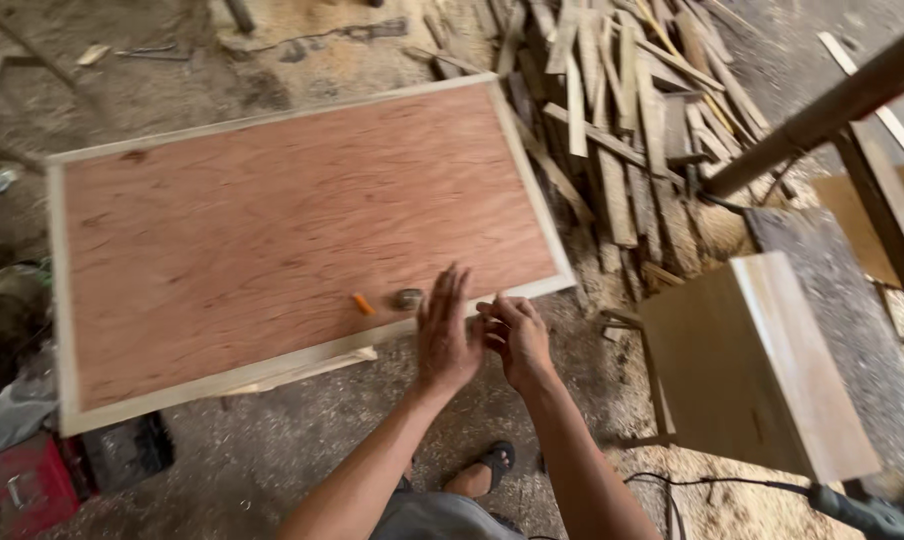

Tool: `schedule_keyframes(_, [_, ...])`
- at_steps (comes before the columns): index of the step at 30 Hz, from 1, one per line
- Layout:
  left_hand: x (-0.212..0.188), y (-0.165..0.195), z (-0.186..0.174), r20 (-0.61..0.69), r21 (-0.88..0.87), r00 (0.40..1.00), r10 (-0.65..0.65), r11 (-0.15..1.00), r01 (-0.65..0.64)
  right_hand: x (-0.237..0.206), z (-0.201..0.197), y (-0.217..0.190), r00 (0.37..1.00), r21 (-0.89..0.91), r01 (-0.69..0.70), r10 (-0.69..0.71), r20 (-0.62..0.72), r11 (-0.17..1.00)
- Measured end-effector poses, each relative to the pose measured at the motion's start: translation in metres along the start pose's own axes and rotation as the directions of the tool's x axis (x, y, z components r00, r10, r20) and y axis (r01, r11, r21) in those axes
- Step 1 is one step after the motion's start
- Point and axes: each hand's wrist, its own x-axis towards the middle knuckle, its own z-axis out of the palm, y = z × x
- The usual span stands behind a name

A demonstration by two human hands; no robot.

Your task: The person takes a metal hinge fitting from a toolbox, places a wooden board on the workbench, marks a hole position with a pencil, and drills holes into the board with a power drill. They then hold a wooden box and fit the metal fitting onto its edge, pressing it into place by hand.

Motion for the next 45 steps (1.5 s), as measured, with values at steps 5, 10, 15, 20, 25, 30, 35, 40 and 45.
schedule_keyframes(5, [-0.005,-0.075,-0.054,-0.075,0.099,0.979,-0.189,0.976,0.196,0.002,0.075,0.028,0.996,-0.292,0.065,-0.045,0.073,0.954])
schedule_keyframes(10, [-0.009,-0.122,-0.092,0.111,0.205,0.938,-0.328,0.931,0.302,0.012,0.111,0.053,0.978,-0.714,0.201,-0.185,0.100,0.671])
schedule_keyframes(15, [-0.004,-0.141,-0.098,0.137,0.255,0.966,-0.218,0.950,0.179,0.032,0.112,0.065,0.961,-0.860,0.232,-0.244,0.131,0.454])
schedule_keyframes(20, [0.001,-0.145,-0.100,0.132,0.258,0.982,-0.137,0.961,0.100,0.035,0.111,0.071,0.948,-0.899,0.190,-0.312,0.063,0.395])
schedule_keyframes(25, [0.018,-0.117,-0.087,0.062,0.282,0.996,-0.069,0.958,0.049,0.014,0.085,0.054,0.768,-0.826,0.427,-0.630,0.116,0.368])
schedule_keyframes(30, [0.033,-0.042,-0.019,0.170,-0.211,0.983,-0.068,0.972,0.104,-0.019,0.012,0.018,0.633,-0.748,0.430,-0.760,-0.149,0.505])
schedule_keyframes(35, [0.036,0.050,0.076,0.347,-0.474,0.934,0.087,0.875,0.094,-0.042,-0.094,-0.015,0.548,-0.689,0.397,-0.758,-0.353,0.607])
schedule_keyframes(40, [0.046,0.146,0.165,0.555,-0.519,0.812,0.178,0.838,0.171,-0.046,-0.198,-0.040,0.385,-0.684,0.347,-0.763,-0.520,0.641])
schedule_keyframes(45, [0.046,0.220,0.225,0.678,-0.495,0.709,0.196,0.835,0.242,-0.047,-0.298,-0.062,0.273,-0.613,0.299,-0.681,-0.680,0.731])
